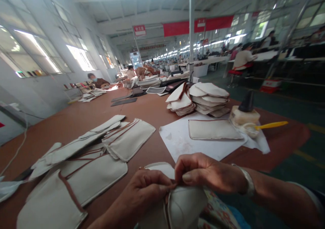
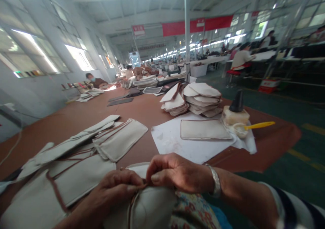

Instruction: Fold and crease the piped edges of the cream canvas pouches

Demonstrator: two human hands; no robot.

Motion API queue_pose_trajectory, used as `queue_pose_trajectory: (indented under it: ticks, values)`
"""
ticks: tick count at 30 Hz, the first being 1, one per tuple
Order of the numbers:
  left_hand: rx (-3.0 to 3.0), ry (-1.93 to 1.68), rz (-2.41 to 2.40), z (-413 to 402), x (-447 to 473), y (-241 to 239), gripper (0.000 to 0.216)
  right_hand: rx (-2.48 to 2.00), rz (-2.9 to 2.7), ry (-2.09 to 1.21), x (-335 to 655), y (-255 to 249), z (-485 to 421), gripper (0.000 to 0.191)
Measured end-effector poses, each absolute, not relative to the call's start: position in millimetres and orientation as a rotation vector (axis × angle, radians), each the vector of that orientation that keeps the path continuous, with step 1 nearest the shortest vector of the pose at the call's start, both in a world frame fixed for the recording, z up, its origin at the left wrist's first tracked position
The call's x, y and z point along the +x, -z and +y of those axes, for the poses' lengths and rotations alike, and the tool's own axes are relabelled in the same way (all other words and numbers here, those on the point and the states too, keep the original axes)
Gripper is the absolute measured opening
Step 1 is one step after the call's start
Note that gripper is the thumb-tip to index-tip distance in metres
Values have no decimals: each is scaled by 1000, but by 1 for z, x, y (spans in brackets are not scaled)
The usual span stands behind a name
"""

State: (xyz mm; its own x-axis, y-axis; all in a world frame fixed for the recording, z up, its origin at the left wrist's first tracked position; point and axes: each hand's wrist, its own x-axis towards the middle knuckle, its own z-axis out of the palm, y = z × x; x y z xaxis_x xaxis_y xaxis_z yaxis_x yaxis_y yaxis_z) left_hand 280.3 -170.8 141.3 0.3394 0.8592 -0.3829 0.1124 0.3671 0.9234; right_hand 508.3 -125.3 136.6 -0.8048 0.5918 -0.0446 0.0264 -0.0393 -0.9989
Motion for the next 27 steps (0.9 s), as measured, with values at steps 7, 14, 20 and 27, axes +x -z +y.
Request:
queue_pose_trajectory:
  ticks: [7, 14, 20, 27]
  values:
    - [928, -772, 1152, -180, 288, -142, 18, -436, -2175, -631, 510, -132, -144, 9]
    - [927, -738, 1184, -182, 287, -142, 30, -588, -2504, -363, 506, -141, -158, 28]
    - [1052, -705, 1156, -190, 287, -149, 33, -527, -2633, -302, 506, -146, -154, 24]
    - [1303, -605, 1207, -190, 288, -160, 23, -241, -2583, 140, 497, -141, -149, 26]
